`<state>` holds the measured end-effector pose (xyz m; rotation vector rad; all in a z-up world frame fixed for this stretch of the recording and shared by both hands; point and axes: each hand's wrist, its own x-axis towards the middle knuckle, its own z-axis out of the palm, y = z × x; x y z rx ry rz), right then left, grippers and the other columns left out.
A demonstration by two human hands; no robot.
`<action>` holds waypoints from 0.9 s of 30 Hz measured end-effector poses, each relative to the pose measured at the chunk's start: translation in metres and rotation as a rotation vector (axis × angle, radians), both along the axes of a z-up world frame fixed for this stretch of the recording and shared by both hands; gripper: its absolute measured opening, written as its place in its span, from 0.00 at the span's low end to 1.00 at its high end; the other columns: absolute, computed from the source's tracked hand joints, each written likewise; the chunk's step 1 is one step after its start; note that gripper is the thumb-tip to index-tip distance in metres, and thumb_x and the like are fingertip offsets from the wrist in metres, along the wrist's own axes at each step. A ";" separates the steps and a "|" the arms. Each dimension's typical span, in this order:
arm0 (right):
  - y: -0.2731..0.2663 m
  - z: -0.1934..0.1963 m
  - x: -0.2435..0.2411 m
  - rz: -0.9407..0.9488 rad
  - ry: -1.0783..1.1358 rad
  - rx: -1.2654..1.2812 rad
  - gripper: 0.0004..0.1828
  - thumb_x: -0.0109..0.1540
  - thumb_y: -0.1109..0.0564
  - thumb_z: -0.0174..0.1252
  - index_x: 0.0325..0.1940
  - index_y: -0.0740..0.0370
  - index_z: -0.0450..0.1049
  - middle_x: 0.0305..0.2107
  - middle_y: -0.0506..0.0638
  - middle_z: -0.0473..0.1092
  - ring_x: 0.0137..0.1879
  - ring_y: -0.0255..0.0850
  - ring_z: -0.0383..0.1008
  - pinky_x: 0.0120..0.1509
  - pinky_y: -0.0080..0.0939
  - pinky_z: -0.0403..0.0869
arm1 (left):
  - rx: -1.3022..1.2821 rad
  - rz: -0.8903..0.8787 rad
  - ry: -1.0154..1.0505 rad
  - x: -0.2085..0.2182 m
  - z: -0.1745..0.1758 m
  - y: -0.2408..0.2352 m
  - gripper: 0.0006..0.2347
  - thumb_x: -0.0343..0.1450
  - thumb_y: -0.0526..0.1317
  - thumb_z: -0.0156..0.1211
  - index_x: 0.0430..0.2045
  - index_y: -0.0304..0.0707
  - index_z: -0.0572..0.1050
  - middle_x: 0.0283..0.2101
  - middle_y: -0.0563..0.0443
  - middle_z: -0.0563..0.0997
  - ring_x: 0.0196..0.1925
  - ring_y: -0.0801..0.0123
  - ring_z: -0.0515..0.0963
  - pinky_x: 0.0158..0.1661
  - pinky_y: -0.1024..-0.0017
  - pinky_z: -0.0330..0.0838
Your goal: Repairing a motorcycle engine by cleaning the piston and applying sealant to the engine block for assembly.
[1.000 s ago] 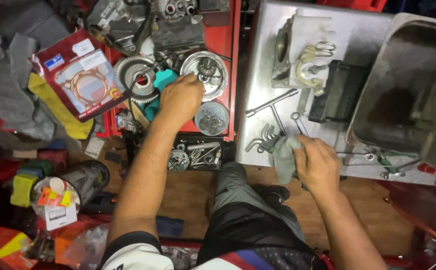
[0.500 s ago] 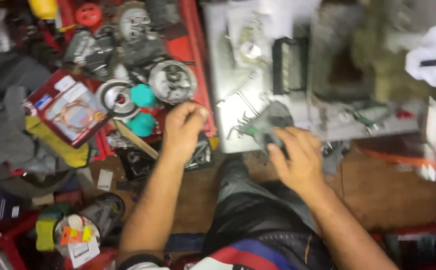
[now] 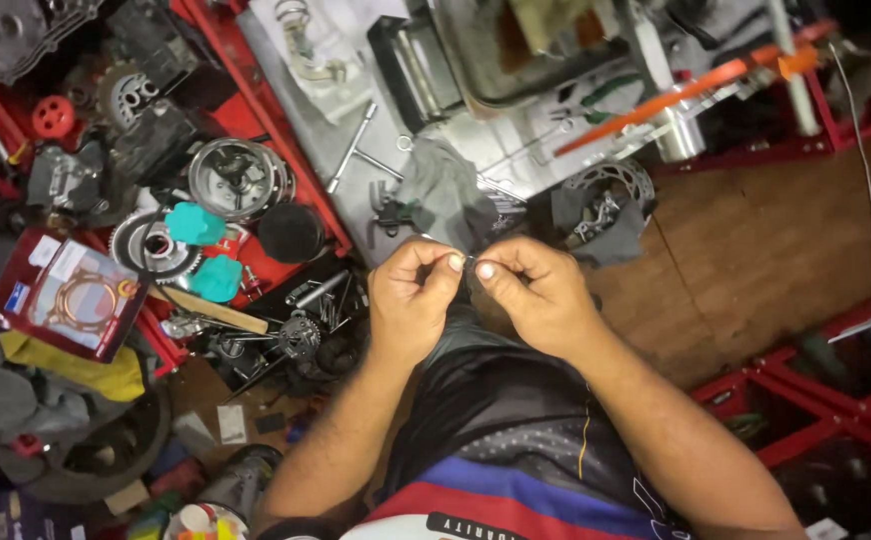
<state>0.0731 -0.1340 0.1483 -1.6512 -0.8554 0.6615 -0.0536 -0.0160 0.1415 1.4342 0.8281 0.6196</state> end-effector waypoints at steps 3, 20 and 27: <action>-0.013 -0.002 -0.003 -0.019 0.132 0.023 0.05 0.65 0.59 0.62 0.36 0.62 0.80 0.17 0.47 0.71 0.26 0.35 0.67 0.35 0.39 0.73 | 0.020 -0.067 -0.004 -0.001 0.001 -0.009 0.01 0.67 0.32 0.67 0.28 0.37 0.83 0.16 0.51 0.76 0.21 0.75 0.71 0.24 0.74 0.68; -0.155 -0.010 0.029 -0.036 0.119 0.249 0.06 0.65 0.64 0.58 0.32 0.63 0.74 0.18 0.48 0.66 0.25 0.37 0.62 0.32 0.38 0.69 | 0.158 -0.375 -0.032 0.040 0.019 -0.131 0.01 0.67 0.34 0.66 0.26 0.38 0.81 0.21 0.48 0.79 0.22 0.68 0.73 0.27 0.72 0.69; -0.245 -0.022 0.071 0.027 0.214 0.248 0.08 0.67 0.58 0.57 0.43 0.66 0.78 0.22 0.50 0.74 0.31 0.37 0.71 0.39 0.40 0.74 | 0.148 -0.283 -0.014 0.068 0.006 -0.209 0.01 0.67 0.33 0.65 0.28 0.36 0.81 0.20 0.49 0.76 0.24 0.71 0.71 0.27 0.71 0.68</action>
